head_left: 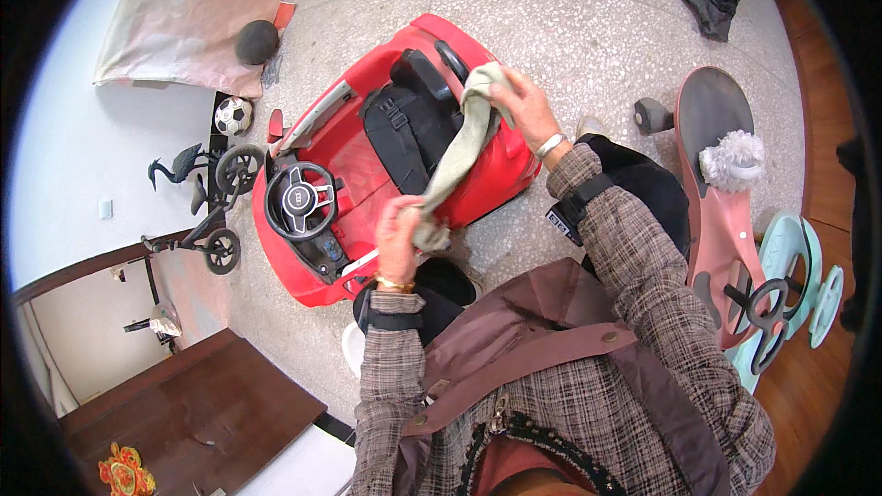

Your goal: The person wipes the exterior and interior of a red toy car with a cloth. They flip the car to clean the underside and wheels, then return it upright to wipe the seat and dashboard.

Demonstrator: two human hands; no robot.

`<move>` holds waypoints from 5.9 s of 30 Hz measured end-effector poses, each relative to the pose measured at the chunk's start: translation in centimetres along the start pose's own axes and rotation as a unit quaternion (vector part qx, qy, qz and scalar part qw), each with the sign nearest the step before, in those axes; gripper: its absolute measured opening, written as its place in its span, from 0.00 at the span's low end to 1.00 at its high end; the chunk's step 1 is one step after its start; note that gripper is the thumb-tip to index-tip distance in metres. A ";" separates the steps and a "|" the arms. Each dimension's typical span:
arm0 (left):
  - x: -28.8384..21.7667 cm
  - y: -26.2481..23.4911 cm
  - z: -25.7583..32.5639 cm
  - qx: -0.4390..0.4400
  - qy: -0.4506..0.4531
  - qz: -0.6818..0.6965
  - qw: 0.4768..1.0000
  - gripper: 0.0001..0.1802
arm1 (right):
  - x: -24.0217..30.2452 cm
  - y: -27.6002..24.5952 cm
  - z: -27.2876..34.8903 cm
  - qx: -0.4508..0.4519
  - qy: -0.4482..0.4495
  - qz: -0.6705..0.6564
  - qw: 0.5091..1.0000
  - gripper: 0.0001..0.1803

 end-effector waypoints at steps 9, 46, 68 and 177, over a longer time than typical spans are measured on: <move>7.5 4.5 -1.4 0.210 -0.145 -0.290 0.923 0.14 | -5.2 1.1 2.6 0.139 -0.141 0.354 0.914 0.33; 8.5 5.6 -2.3 0.199 0.008 -0.266 0.943 0.23 | 0.8 5.4 -7.6 0.093 -0.135 0.486 0.858 0.09; 8.0 6.2 -6.9 -0.078 0.126 -0.378 0.914 0.39 | -0.6 3.2 -15.7 0.281 -0.002 0.509 0.813 0.27; -2.4 -0.8 -45.5 -0.211 0.185 -0.632 0.723 0.15 | -7.4 -0.6 -2.2 0.419 -0.208 0.467 0.750 0.21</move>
Point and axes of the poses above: each hand's wrist, its own z-axis away from the middle knuckle, its own y-axis out of the palm, x = y × z, the point moved 1 cm from there along -z, towards the middle knuckle, and after that the axes turned 7 degrees about -y, right-handed, at the moved point
